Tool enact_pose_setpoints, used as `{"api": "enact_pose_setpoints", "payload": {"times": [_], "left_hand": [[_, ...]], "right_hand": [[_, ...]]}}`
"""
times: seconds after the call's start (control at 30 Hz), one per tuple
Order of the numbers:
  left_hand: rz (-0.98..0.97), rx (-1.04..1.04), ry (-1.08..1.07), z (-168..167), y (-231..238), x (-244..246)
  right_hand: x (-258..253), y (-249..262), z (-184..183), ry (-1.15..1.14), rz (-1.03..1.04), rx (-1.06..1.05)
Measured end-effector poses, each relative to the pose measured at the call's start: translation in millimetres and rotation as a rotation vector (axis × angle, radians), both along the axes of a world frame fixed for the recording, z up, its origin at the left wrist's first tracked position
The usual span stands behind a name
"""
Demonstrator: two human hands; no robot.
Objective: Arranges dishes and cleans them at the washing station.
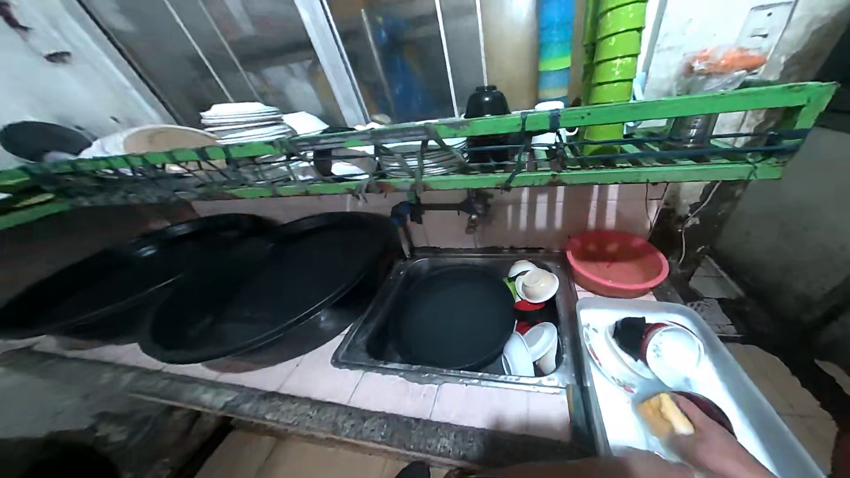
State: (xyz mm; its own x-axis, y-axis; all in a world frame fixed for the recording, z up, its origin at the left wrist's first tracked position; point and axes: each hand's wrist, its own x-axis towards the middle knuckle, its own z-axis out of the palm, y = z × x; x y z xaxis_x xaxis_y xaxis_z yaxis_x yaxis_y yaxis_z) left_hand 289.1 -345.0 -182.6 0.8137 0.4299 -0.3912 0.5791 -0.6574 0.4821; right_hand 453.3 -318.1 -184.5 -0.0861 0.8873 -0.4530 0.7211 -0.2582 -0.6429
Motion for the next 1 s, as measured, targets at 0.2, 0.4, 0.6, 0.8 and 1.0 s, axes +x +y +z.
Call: {"api": "enact_pose_setpoints", "payload": {"times": [0.2, 0.4, 0.6, 0.8, 1.0], "left_hand": [[0.253, -0.205, -0.312, 32.4, 11.5, -0.7], [0.734, -0.708, -0.920, 42.7, 28.3, -24.3], [1.053, -0.839, -1.241, 42.1, 35.6, -39.1], [1.029, -0.669, -1.213, 47.3, 36.3, -33.8], [0.992, -0.486, -1.183, 50.9, 30.6, -14.7]], "right_hand": [[-0.9, -14.5, 19.4, 0.432, -0.400, 0.256], [15.6, -6.8, 12.7, 0.859, -0.479, 0.248], [-6.3, -14.9, 28.0, 0.817, -0.406, -0.013], [-11.6, -6.4, 8.6, 1.025, -0.482, -0.149], [-24.2, -7.5, 16.6, 1.045, -0.560, -0.156]]}}
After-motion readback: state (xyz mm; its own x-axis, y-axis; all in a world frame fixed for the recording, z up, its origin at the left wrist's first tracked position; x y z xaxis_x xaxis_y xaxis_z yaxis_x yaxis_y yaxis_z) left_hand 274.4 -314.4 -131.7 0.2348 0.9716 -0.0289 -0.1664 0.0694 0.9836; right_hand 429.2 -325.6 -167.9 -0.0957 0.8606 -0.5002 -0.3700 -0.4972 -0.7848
